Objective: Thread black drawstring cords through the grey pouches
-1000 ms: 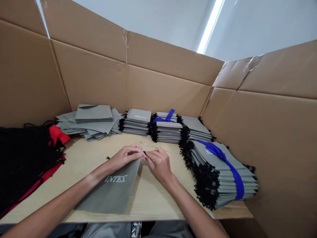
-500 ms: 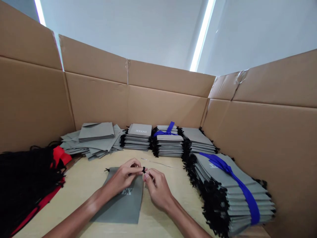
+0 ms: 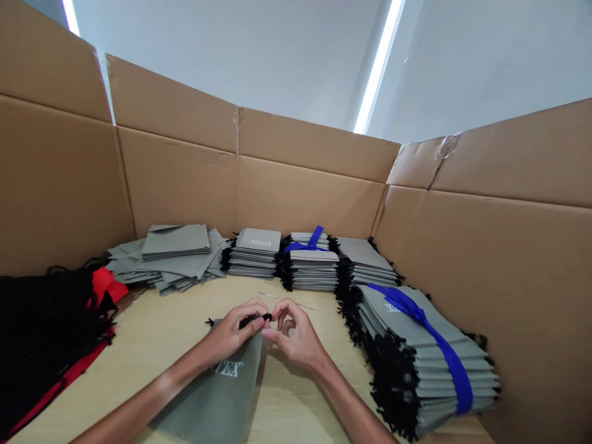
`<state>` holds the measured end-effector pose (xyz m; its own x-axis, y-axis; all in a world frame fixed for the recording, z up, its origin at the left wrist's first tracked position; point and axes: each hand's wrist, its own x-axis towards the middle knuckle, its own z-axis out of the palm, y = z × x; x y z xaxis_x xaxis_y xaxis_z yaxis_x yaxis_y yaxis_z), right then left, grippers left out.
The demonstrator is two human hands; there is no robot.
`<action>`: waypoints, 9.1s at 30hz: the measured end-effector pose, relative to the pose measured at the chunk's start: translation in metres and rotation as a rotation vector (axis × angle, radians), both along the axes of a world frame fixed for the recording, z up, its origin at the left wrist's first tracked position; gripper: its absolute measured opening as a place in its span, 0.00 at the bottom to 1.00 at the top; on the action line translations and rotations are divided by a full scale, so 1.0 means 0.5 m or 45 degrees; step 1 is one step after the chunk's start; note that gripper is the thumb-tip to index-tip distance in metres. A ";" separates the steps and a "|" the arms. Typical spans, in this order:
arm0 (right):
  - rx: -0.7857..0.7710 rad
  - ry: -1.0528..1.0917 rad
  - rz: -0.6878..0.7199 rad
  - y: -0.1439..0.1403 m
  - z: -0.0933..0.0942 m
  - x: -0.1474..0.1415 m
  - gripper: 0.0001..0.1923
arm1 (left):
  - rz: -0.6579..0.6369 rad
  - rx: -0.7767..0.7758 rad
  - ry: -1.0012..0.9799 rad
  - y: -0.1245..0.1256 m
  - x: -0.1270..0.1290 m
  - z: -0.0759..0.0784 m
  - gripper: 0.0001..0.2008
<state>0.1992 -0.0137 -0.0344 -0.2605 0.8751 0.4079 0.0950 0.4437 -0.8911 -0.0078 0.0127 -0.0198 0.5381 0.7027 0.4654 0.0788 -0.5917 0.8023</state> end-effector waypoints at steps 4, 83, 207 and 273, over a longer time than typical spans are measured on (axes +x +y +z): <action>0.006 0.055 0.008 -0.005 -0.003 -0.008 0.19 | -0.007 -0.114 0.005 0.001 0.005 -0.006 0.25; -0.040 0.232 -0.173 0.006 -0.010 -0.022 0.08 | 0.294 -0.037 -0.258 -0.004 0.025 -0.022 0.13; 0.300 -0.519 -0.246 -0.012 0.025 0.042 0.07 | 0.298 0.160 0.261 -0.031 0.000 0.013 0.14; 0.233 -0.380 -0.091 -0.016 0.029 0.046 0.09 | 0.211 0.062 0.401 -0.024 -0.008 0.007 0.18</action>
<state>0.2221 -0.0216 -0.0199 -0.3325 0.8148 0.4750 0.3761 0.5764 -0.7255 -0.0120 0.0008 -0.0163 0.5408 0.7739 0.3297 0.4161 -0.5867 0.6947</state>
